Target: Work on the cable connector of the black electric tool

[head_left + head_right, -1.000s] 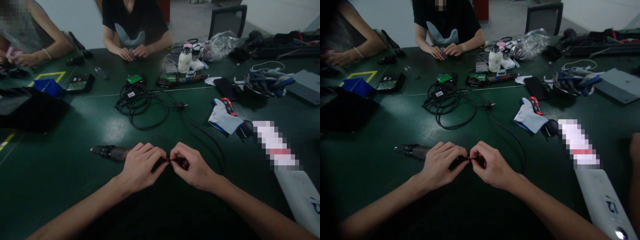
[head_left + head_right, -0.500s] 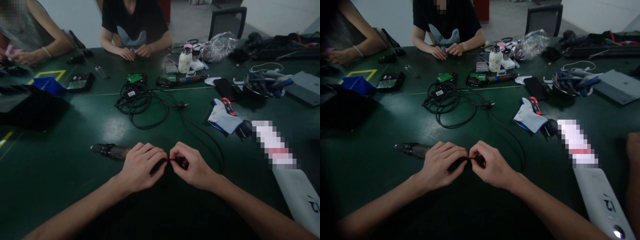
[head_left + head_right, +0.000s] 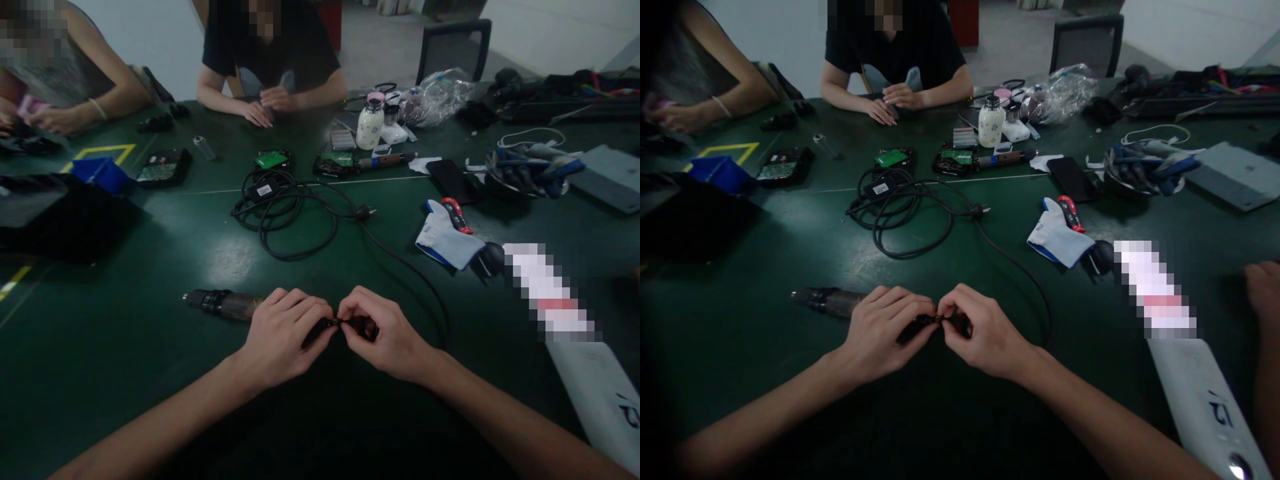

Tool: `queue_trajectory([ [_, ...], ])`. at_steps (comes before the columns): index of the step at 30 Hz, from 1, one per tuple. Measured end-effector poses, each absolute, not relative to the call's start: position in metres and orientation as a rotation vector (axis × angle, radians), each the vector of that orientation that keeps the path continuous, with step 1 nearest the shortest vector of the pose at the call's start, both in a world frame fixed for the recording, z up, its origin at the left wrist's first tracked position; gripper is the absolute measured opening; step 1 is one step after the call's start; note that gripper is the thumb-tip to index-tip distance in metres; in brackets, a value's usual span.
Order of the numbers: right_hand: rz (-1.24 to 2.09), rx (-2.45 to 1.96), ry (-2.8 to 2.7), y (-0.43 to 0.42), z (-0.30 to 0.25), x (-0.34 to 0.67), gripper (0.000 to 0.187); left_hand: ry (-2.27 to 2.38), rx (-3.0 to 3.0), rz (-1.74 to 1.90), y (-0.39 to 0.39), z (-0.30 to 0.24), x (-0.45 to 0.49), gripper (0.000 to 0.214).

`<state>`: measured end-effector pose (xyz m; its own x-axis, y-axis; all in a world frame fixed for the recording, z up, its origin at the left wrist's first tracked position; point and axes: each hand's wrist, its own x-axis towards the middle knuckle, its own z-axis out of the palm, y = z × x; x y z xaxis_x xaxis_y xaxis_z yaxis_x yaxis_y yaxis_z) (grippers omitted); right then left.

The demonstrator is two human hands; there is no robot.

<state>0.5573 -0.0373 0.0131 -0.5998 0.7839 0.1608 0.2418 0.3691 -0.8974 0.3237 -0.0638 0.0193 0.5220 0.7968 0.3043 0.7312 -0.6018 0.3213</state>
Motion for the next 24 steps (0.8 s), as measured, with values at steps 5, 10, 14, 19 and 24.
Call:
queue_trajectory([
  [5,1.211,-0.861,-2.067,-0.0368,0.0138,0.5585,0.024,1.331,2.622,0.669,-0.0652,0.0159,0.3257,0.014],
  [10,1.216,-0.867,-2.069,-0.0370,0.0127,0.5594,0.028,1.315,2.636,0.684,-0.0657,0.0184,0.3257,0.016],
  [14,1.217,-0.876,-2.060,-0.0374,0.0114,0.5589,0.026,1.281,2.614,0.670,-0.0665,0.0204,0.3244,0.021],
  [19,1.217,-0.885,-2.054,-0.0372,0.0115,0.5579,0.020,1.299,2.605,0.650,-0.0661,0.0191,0.3234,0.014],
  [24,1.225,-0.889,-2.066,-0.0372,0.0117,0.5581,0.022,1.333,2.586,0.641,-0.0651,0.0184,0.3247,0.013],
])
